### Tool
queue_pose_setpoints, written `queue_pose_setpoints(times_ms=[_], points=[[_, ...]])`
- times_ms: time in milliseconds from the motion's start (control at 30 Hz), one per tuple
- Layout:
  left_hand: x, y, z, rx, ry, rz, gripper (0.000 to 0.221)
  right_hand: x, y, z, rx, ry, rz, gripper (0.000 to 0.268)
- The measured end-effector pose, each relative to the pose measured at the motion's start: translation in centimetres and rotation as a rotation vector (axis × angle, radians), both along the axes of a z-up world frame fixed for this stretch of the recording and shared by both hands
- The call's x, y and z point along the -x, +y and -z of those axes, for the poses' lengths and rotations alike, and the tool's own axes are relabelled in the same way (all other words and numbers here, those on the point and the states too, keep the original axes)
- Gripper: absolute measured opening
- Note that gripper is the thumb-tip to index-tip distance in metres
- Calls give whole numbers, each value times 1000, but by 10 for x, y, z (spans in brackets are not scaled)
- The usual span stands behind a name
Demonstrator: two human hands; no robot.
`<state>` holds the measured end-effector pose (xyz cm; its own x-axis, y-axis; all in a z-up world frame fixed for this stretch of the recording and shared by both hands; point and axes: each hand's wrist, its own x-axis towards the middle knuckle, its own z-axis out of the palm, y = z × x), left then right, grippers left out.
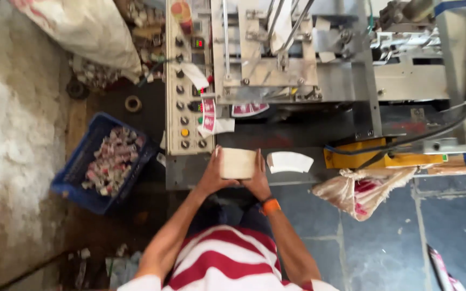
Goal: Manually load paper blanks and manage finished paper cups on an industrial manufacturing machine.
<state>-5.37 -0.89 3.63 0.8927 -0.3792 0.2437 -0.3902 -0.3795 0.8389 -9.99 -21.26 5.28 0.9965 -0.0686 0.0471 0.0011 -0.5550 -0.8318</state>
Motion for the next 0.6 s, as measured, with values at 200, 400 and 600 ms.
queue_pose_setpoints(times_ms=[200, 400, 600], points=[[4, -5, 31, -113, 119, -42, 138, -1, -12, 26, 223, -52, -24, 140], [-12, -11, 41, -143, -25, -28, 127, -16, -11, 5, 26, -67, -60, 136], [-10, -14, 0, -191, 30, -26, 126, -10, -15, 8, -6, 29, -20, 142]])
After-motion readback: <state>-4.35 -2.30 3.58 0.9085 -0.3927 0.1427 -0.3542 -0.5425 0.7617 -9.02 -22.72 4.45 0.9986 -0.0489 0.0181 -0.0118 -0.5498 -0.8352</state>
